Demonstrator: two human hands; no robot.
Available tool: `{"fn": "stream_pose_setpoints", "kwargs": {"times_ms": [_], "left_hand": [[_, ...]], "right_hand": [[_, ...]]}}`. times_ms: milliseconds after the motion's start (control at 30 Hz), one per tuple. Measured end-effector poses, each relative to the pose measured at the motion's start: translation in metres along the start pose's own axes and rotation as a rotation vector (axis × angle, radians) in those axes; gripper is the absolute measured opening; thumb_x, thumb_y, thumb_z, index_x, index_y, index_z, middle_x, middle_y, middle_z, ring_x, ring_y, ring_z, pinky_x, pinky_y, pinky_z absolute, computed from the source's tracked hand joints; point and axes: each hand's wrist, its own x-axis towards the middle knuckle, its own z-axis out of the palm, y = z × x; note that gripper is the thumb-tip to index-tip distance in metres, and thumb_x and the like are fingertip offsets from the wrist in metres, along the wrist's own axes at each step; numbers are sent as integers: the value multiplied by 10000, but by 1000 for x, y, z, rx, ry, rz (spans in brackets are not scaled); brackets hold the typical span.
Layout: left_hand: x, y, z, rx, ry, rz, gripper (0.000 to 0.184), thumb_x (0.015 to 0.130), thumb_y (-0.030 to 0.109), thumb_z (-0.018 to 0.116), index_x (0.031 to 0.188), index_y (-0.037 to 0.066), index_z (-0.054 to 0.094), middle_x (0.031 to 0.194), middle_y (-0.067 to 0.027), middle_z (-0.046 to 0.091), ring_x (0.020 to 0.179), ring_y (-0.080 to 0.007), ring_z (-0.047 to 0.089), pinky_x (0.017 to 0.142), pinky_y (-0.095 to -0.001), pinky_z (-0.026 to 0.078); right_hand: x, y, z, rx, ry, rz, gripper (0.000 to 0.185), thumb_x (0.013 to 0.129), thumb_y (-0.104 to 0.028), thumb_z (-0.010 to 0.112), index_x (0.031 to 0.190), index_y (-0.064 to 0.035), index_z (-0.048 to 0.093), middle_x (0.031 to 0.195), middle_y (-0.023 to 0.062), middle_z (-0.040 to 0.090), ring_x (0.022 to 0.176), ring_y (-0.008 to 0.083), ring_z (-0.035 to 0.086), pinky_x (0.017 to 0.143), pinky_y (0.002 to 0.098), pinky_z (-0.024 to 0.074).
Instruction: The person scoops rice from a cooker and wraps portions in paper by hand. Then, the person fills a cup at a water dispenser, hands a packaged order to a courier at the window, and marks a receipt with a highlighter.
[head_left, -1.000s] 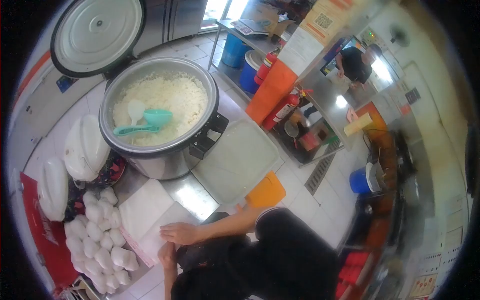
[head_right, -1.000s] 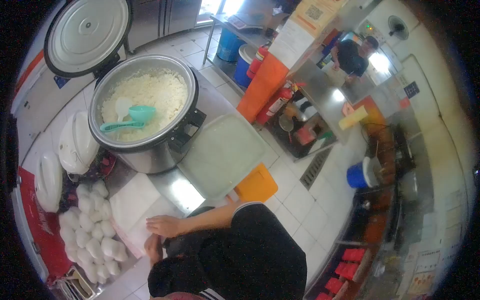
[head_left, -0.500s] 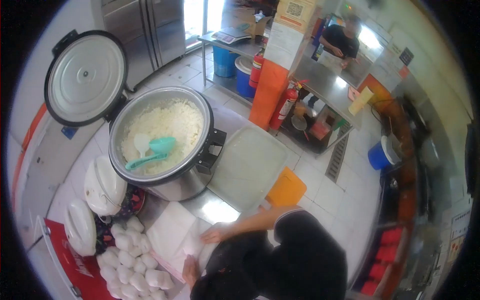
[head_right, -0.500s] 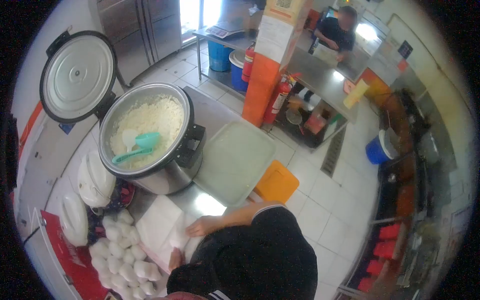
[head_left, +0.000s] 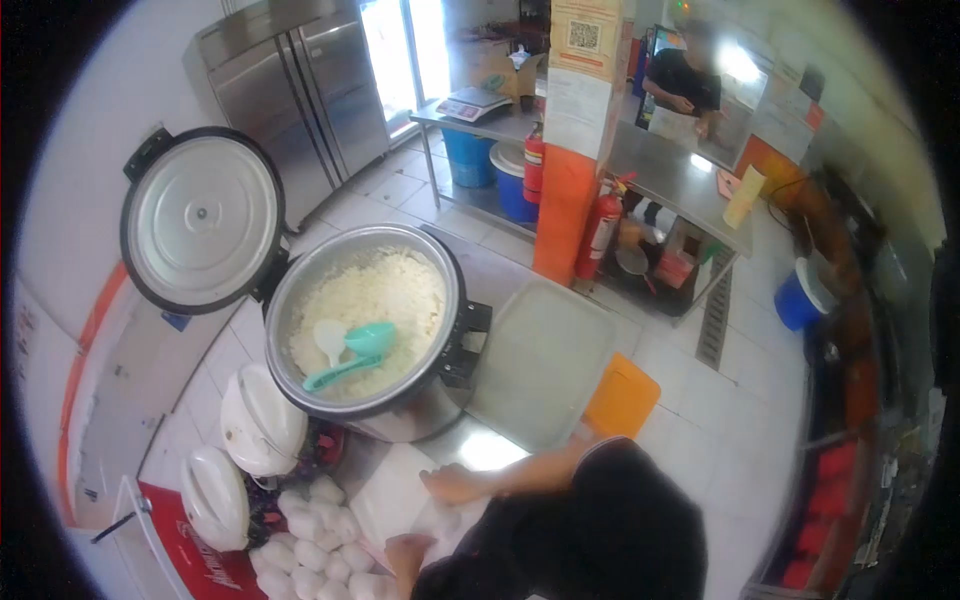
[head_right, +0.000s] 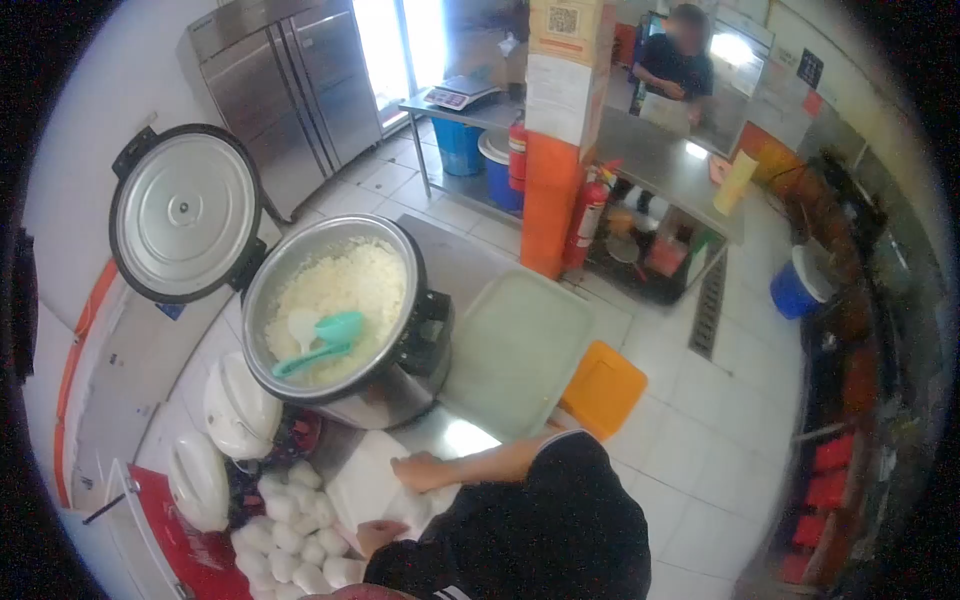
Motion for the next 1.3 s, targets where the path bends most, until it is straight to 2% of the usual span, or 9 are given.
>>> {"fn": "stream_pose_setpoints", "kwargs": {"times_ms": [67, 100, 167, 267, 700, 867, 933, 1033, 1300], "left_hand": [[-11, 48, -15, 325, 189, 132, 494, 556, 329, 954, 932, 57, 787, 842, -134, 762, 738, -269, 704, 715, -378, 558], [-17, 67, -16, 647, 362, 255, 544, 480, 364, 966, 894, 71, 770, 884, -137, 762, 800, -347, 707, 742, -433, 551], [-3, 59, -9, 607, 544, 339, 633, 371, 427, 968, 849, 84, 734, 894, -109, 749, 869, -355, 700, 770, -470, 535], [8, 53, -17, 505, 90, 113, 494, 527, 378, 950, 862, 72, 757, 897, -154, 748, 875, -384, 707, 781, -483, 535], [-14, -20, 47, 157, 135, -39, 273, 727, 306, 812, 882, 82, 791, 914, -167, 754, 900, -366, 708, 780, -471, 536], [12, -5, 12, 403, 188, 203, 463, 606, 363, 920, 883, 45, 728, 874, -136, 717, 840, -373, 665, 753, -466, 509], [29, -18, 8, 231, 144, 524, 588, 596, 286, 944, 1061, 40, 682, 1007, -152, 688, 951, -367, 640, 795, -454, 515], [9, 12, 3, 148, -7, 529, 579, 736, 125, 848, 1257, 44, 611, 1039, -145, 684, 926, -259, 666, 820, -401, 547], [-71, 86, -55, -984, -216, 104, 337, 971, 41, 671, 1249, 80, 485, 978, -50, 701, 779, -72, 617, 641, -222, 477]], "right_hand": [[17, 8, 23, -152, 757, -516, 284, 681, -155, 725, 926, -25, 662, 849, 221, 669, 868, 402, 682, 693, 538, 540], [30, 14, 21, -153, 765, -519, 284, 681, -155, 725, 926, -25, 662, 849, 221, 669, 868, 402, 682, 693, 538, 540], [52, 16, 16, -286, 169, -699, 252, 686, -162, 711, 906, -48, 664, 930, 194, 659, 914, 376, 659, 739, 490, 538], [62, 12, 5, -312, -313, -571, 140, 758, -169, 688, 843, -62, 720, 829, 147, 666, 854, 376, 655, 727, 468, 519], [25, 70, 114, 181, -76, -333, 197, 835, -146, 641, 907, 21, 716, 972, 268, 672, 936, 400, 681, 820, 505, 547], [37, -11, -8, -208, -217, -171, 189, 759, -120, 679, 900, -6, 733, 970, 234, 719, 934, 378, 701, 781, 490, 560], [44, -11, 9, -291, 135, -565, 222, 780, -95, 654, 977, -54, 749, 1022, 218, 730, 930, 356, 709, 808, 456, 564], [46, -3, 18, 281, -260, -811, 252, 856, -124, 572, 1076, -53, 671, 1070, 169, 700, 1037, 369, 653, 854, 437, 537], [-40, -37, -86, 1283, -647, 163, 288, 988, -19, 520, 1259, -99, 570, 1161, 131, 656, 1038, 204, 652, 880, 362, 558]]}}
